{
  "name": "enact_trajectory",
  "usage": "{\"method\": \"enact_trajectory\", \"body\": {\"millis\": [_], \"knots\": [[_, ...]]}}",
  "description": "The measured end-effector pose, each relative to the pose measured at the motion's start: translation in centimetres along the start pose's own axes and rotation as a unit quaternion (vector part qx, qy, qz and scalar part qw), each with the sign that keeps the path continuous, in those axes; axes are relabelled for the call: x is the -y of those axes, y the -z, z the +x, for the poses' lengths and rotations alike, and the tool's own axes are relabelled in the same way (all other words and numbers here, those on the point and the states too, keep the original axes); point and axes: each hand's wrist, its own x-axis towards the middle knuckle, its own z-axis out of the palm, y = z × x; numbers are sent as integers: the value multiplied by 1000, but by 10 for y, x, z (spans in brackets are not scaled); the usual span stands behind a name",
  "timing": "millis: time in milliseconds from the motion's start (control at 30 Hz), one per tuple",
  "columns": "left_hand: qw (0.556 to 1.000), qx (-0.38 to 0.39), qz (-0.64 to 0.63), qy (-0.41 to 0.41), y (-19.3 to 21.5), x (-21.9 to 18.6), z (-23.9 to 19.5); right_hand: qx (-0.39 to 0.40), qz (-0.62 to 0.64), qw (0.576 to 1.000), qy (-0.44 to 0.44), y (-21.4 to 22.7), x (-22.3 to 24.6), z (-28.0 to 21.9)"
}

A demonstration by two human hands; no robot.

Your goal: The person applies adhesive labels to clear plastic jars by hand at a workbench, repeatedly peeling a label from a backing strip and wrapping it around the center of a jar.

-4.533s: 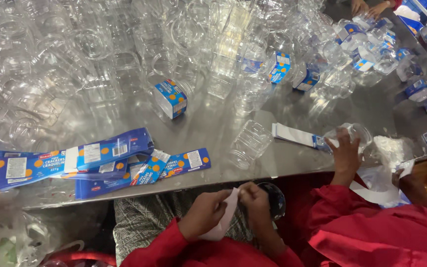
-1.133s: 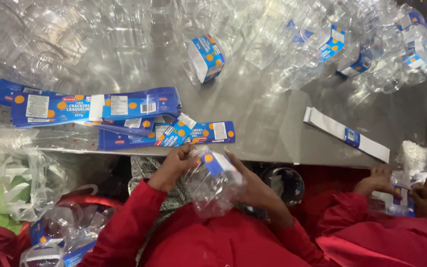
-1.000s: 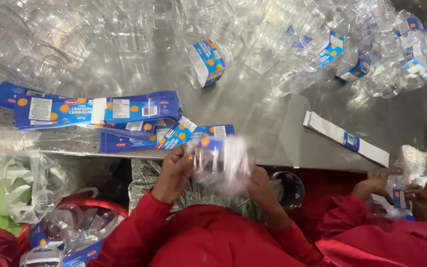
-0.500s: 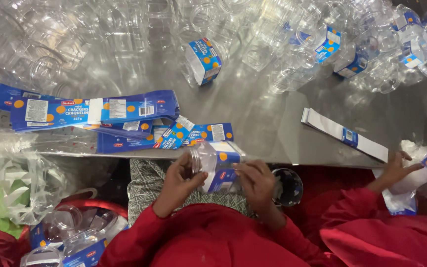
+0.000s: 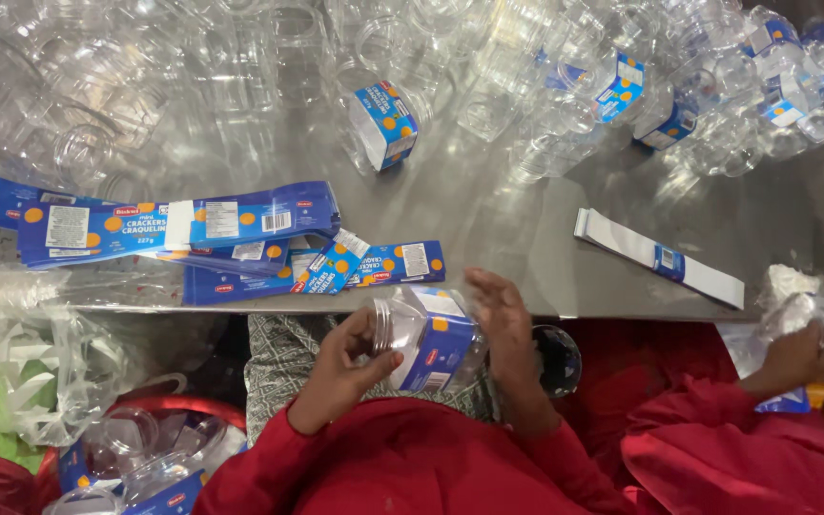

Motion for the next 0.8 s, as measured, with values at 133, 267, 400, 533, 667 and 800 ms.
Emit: {"method": "enact_trajectory", "body": {"millis": [133, 267, 400, 533, 667, 800], "knots": [[997, 13, 8, -81, 13, 19, 1, 146, 23, 985, -91, 14, -1, -6], [993, -43, -108, -23, 18, 18, 22, 172, -224, 958, 45, 26, -11, -19], [970, -72, -201, 115, 18, -20, 30, 188, -317, 918, 147, 21, -2, -27], [951, 21, -265, 158, 23, -40, 26, 204, -343, 881, 253, 16, 6, -31], [956, 63, -247, 147, 28, -39, 24, 201, -349, 865, 299, 13, 7, -32], [953, 101, -261, 119, 27, -20, 27, 208, -319, 871, 310, 18, 4, -30]]}}
